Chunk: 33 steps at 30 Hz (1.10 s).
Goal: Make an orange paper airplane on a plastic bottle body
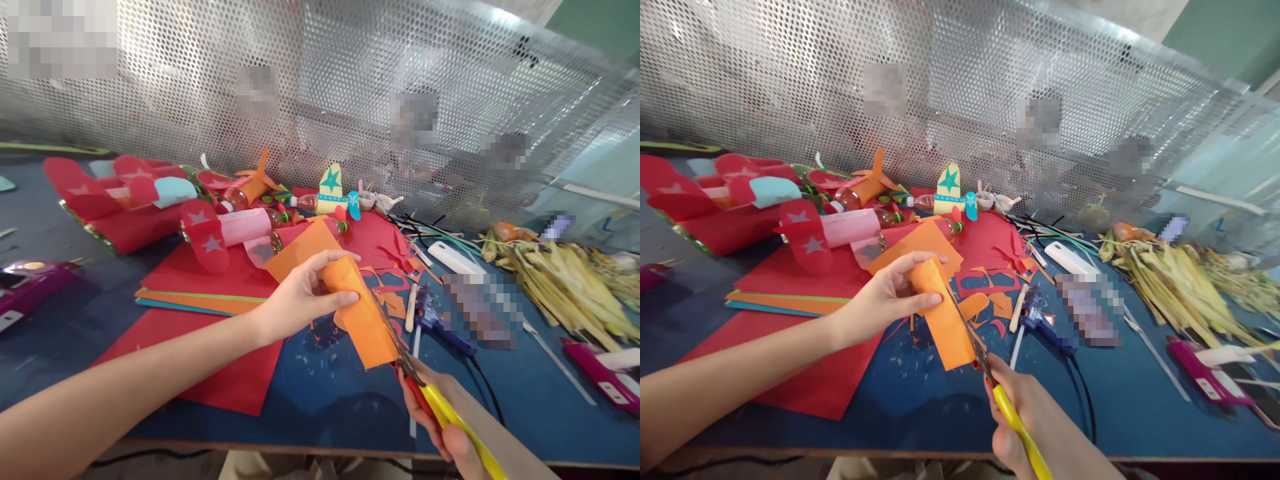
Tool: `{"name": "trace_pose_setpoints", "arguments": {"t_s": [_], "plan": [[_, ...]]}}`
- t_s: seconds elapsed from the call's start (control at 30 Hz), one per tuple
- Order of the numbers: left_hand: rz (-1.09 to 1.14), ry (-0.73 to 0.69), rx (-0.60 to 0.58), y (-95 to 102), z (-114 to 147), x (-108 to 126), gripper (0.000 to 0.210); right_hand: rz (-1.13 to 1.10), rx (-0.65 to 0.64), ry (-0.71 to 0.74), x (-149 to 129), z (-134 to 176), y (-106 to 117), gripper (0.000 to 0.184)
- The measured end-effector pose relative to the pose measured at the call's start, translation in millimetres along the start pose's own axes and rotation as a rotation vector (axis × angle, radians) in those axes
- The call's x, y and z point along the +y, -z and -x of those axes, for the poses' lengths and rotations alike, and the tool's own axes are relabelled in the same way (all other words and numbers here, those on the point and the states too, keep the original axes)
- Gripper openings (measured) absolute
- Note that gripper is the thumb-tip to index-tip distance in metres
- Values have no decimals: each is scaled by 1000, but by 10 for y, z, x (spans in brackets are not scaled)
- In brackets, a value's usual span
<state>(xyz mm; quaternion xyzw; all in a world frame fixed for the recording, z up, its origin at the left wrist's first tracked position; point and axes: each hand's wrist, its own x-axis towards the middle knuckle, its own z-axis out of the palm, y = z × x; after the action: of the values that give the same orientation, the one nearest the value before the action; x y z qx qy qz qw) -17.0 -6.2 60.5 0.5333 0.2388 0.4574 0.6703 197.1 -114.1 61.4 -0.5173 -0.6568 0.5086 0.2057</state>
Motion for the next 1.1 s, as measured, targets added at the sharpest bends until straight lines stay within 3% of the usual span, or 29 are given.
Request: {"name": "trace_pose_setpoints", "arguments": {"t_s": [0.13,0.3,1.1], "plan": [[21,-10,-22,-6,-1,8,41,11,18,0,-37,-10,-15,98],[3,-8,-13,-5,-2,9,42,-11,20,15,-45,-1,-32,88],[-27,-3,-12,14,-7,-32,45,16,17,66,242,-25,10,94]]}}
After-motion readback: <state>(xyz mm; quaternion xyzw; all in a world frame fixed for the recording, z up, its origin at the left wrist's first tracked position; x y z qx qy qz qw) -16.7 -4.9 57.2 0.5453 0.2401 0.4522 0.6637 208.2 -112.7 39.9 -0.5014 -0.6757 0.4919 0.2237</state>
